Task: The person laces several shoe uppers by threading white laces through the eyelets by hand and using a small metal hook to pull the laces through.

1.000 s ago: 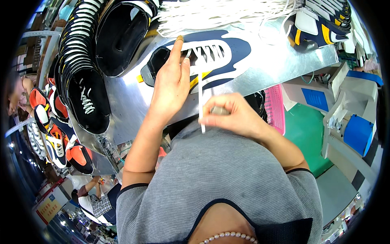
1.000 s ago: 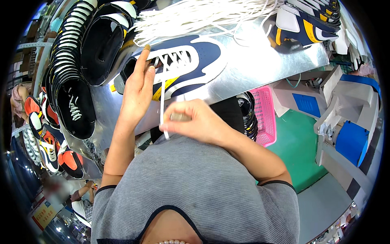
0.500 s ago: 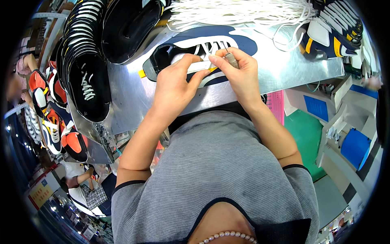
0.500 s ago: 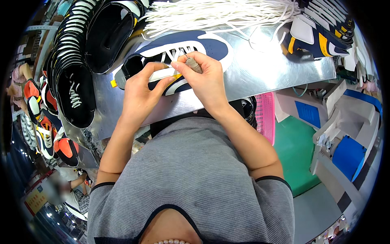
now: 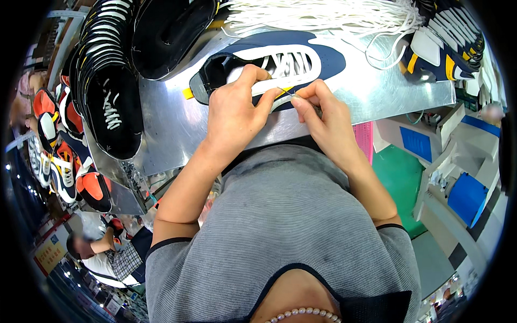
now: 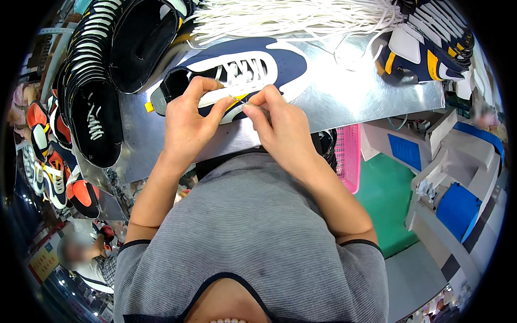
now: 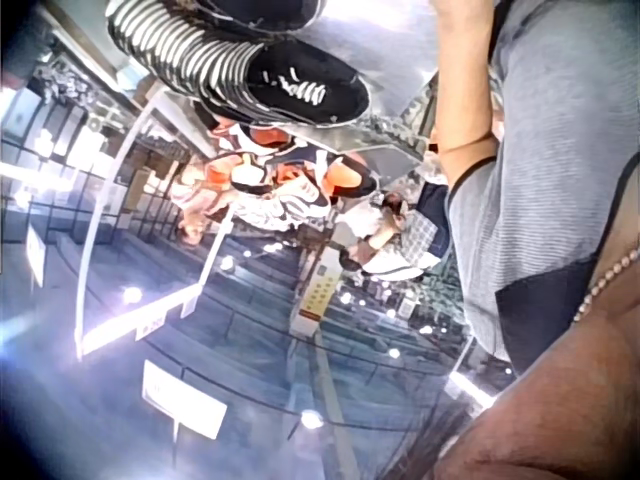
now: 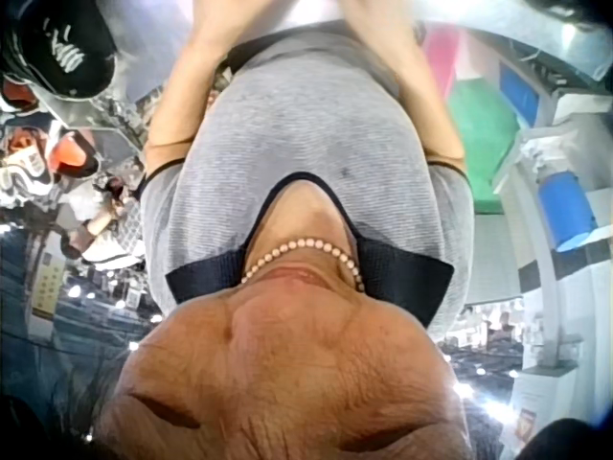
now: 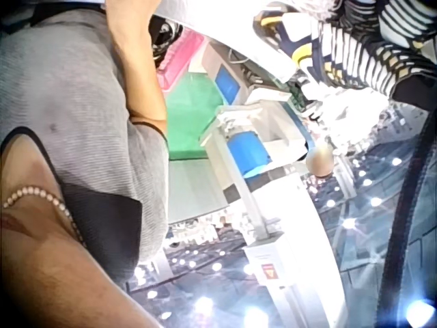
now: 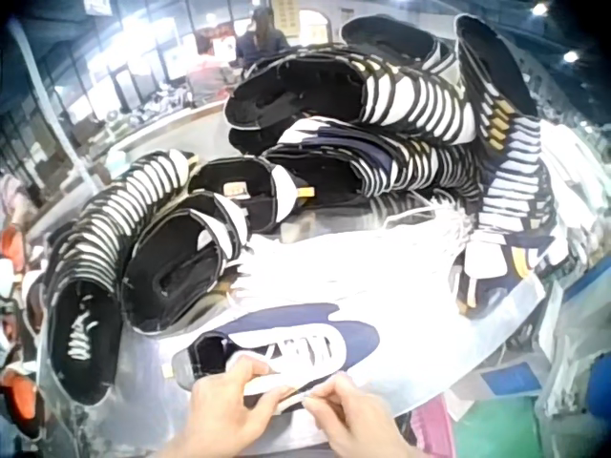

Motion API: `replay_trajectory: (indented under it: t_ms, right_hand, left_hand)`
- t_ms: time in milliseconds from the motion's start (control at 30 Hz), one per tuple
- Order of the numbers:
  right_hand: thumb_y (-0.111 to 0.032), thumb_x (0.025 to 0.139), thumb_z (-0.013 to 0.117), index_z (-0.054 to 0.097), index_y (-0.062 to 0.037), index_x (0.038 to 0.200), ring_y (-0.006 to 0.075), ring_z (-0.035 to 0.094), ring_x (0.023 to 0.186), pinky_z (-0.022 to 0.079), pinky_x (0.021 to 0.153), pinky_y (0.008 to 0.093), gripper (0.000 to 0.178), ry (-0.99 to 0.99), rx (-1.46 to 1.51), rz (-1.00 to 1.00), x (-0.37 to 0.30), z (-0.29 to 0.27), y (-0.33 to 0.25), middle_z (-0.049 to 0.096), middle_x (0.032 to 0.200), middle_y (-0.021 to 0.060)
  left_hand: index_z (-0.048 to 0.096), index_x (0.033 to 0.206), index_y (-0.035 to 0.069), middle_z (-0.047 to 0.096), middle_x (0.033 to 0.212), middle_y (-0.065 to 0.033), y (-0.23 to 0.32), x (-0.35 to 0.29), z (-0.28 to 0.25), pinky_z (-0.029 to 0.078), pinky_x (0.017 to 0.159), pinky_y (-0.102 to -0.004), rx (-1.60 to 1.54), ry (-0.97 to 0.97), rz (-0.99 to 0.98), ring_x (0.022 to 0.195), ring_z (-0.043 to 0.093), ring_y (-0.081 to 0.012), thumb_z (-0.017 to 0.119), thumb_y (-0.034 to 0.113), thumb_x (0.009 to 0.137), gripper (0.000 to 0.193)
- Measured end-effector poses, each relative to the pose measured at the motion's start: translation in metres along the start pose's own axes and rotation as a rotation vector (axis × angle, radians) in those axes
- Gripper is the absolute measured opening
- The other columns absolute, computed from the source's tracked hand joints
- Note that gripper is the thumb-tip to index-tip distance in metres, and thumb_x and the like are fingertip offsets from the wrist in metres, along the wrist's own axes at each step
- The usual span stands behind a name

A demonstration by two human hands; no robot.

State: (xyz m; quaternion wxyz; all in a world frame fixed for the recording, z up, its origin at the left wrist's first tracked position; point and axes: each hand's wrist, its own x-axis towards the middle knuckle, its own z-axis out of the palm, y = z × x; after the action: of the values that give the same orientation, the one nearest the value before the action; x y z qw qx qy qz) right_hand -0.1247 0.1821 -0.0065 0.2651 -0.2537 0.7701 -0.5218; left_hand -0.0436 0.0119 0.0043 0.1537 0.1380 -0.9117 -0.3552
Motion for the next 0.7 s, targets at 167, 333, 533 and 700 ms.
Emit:
replay_trajectory:
  t_ms: [167,333,533,700]
  right_hand:
    - [-0.021,0.098,0.062,0.055,-0.0022,0.094,0.0316,0.065,0.061,0.048,0.058,0.0407,0.021,-0.019,-0.091,0.071,0.010,0.004,-0.005,0.065,0.071,0.0143]
    - [-0.024,0.097,0.062,0.058,-0.0022,0.096,0.0323,0.065,0.067,0.050,0.065,0.0410,0.022,-0.131,-0.114,0.063,0.021,-0.003,-0.006,0.065,0.073,0.0153]
    - [-0.020,0.099,0.061,0.059,-0.0025,0.099,0.0061,0.051,0.068,0.042,0.063,0.0230,0.017,-0.044,0.129,0.038,0.031,-0.066,-0.016,0.056,0.071,0.0005]
    - [-0.022,0.100,0.061,0.058,-0.0013,0.102,0.0062,0.052,0.066,0.043,0.061,0.0236,0.021,0.152,0.304,-0.136,0.085,-0.021,0.019,0.061,0.072,0.0005]
  left_hand:
    - [0.064,0.100,0.000,0.070,0.083,-0.0147,-0.002,-0.010,0.005,0.054,0.065,-0.0361,0.189,-0.026,0.313,0.078,0.071,-0.0309,0.079,0.008,0.083,0.024]
    - [0.062,0.107,-0.002,0.068,0.086,-0.0142,-0.005,-0.016,0.007,0.055,0.066,-0.0374,0.215,0.020,0.301,0.076,0.069,-0.0315,0.080,0.007,0.081,0.033]
    - [0.047,0.123,-0.002,0.070,0.111,-0.0173,-0.010,-0.018,0.003,0.057,0.081,-0.0350,-0.016,0.035,0.228,0.102,0.071,-0.0304,0.076,0.002,0.084,0.049]
    - [0.045,0.123,-0.003,0.073,0.109,-0.0193,0.001,-0.011,-0.007,0.056,0.083,-0.0366,-0.132,-0.161,0.109,0.101,0.072,-0.0323,0.071,0.000,0.087,0.045]
